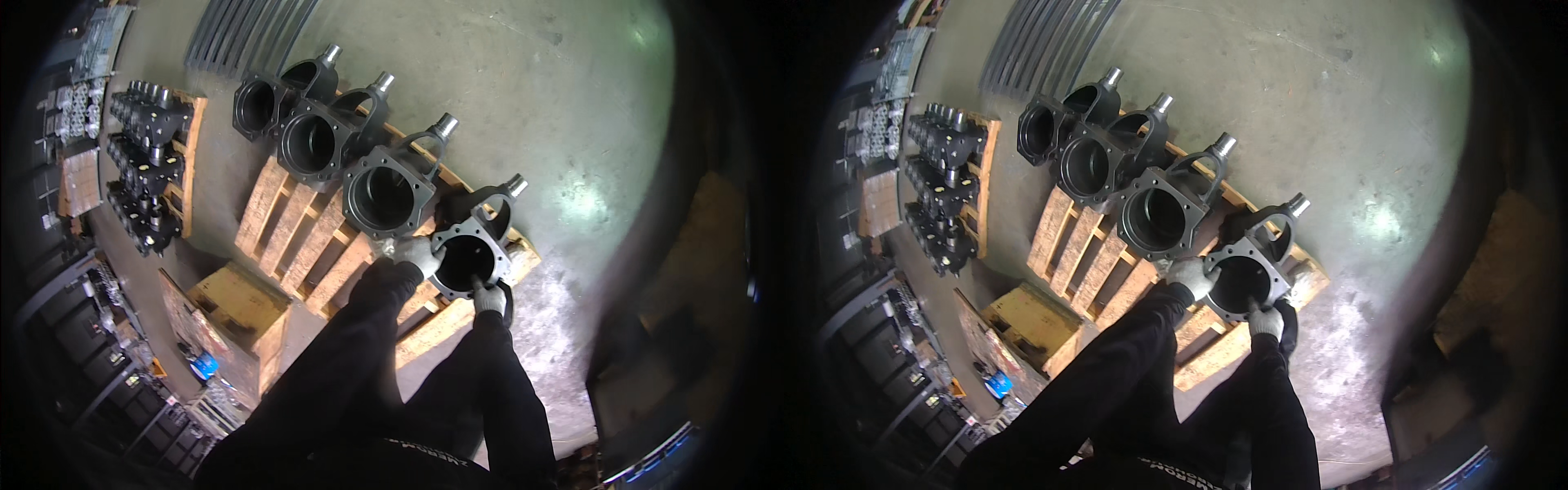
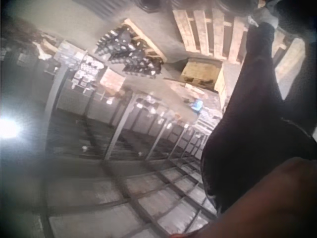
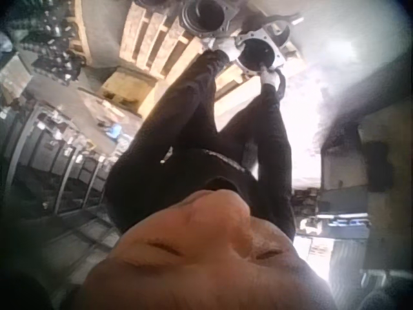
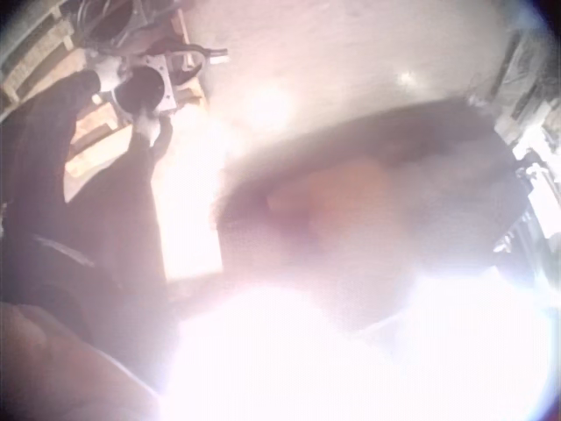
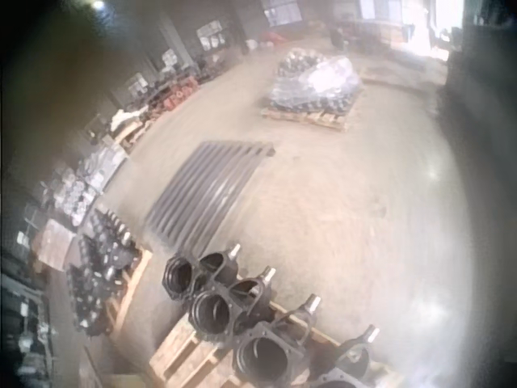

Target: The person scrapes residue off black metal parts using a small metal tool, then places the cleaned parts on a wooden pallet. The person repeats this process for several parts.

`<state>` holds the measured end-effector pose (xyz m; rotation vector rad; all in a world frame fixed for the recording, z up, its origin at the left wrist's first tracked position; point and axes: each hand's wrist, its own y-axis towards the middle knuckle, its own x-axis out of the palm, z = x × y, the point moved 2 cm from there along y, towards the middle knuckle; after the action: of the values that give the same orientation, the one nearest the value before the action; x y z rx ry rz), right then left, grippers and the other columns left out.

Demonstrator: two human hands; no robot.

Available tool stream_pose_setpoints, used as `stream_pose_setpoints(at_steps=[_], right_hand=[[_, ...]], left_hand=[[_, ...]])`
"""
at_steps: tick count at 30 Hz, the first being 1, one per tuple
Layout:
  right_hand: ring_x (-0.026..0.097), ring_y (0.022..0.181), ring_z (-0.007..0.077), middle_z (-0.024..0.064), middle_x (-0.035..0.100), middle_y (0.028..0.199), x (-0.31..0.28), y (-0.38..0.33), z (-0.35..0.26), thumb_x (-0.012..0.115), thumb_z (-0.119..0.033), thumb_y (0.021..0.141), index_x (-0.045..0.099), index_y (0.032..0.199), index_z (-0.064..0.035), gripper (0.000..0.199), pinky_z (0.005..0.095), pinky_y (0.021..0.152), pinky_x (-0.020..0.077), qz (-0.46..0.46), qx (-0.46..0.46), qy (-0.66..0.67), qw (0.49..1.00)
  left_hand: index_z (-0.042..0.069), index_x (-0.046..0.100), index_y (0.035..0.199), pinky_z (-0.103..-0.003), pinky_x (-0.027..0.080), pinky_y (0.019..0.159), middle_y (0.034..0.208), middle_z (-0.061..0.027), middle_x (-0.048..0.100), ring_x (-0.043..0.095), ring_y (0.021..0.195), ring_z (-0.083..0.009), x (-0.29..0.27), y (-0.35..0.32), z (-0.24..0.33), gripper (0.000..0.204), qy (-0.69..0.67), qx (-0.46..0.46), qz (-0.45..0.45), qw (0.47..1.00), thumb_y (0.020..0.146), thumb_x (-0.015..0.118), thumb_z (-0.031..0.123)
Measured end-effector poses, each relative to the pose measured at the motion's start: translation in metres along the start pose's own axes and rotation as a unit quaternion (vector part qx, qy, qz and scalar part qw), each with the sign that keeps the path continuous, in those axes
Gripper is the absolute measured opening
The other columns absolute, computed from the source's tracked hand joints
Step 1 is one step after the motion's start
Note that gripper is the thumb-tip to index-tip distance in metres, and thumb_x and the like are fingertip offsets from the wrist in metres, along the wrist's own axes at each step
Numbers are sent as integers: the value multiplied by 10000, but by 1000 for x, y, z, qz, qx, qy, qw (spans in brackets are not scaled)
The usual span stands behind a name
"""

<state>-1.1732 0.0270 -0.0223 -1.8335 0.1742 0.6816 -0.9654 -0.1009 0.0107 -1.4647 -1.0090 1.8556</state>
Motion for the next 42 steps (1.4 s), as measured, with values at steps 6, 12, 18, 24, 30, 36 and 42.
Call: stream_pose_setpoints(at_steps=[6,12,18,24,30,36,42], right_hand=[[605,527,200,145,683,751,-80,-28,39,800,-479,826,486,1305,104,817,356,490,474,34,27,-27,999],[640,485,205,167,669,674,-190,-166,127,768,-413,855,456,1386,167,845,345,401,469,87,103,-51,990],[669,1052,469,341,689,1050,-239,-209,113,680,-518,838,652,1156,123,716,514,897,534,84,-46,-146,985],[630,1181,423,304,661,1221,-250,-212,46,656,-499,866,616,1318,30,698,452,1022,500,83,-192,-183,961],[639,1168,416,298,668,1205,-303,-226,92,657,-473,874,601,1338,10,673,468,1003,512,76,-199,-178,961],[646,1154,424,295,663,1218,-304,-204,164,670,-462,867,622,1307,6,643,478,1008,509,57,-220,-251,941],[745,741,281,217,736,824,-289,-207,160,715,-350,860,551,1365,76,681,386,697,590,18,-162,-104,981]], left_hand=[[50,696,1147,-462,562,837,1065,-171,743,717,1017,-345,-44,-62,-34,771,18,9,-29,999,878,527,752],[67,717,888,-504,539,714,819,-214,703,676,787,-433,-52,-141,-195,463,-168,34,142,975,947,583,506],[21,736,784,-436,528,771,839,-181,745,715,831,-316,34,-264,-455,454,-369,-264,56,890,904,597,436],[11,341,1513,-449,376,1176,1462,-274,509,402,1437,-373,170,-457,-517,1095,-243,-357,226,873,623,927,266],[108,294,1555,-470,525,979,1433,-200,532,601,1205,-354,244,-526,-451,1109,-502,-407,299,702,646,929,84],[-3,266,1574,-389,445,1079,1518,-147,468,520,1298,-262,90,-582,-359,899,-448,-115,493,737,848,792,63],[57,268,1594,-405,421,1107,1546,-118,442,511,1336,-271,-118,-731,-237,844,-349,119,617,695,885,726,40]])
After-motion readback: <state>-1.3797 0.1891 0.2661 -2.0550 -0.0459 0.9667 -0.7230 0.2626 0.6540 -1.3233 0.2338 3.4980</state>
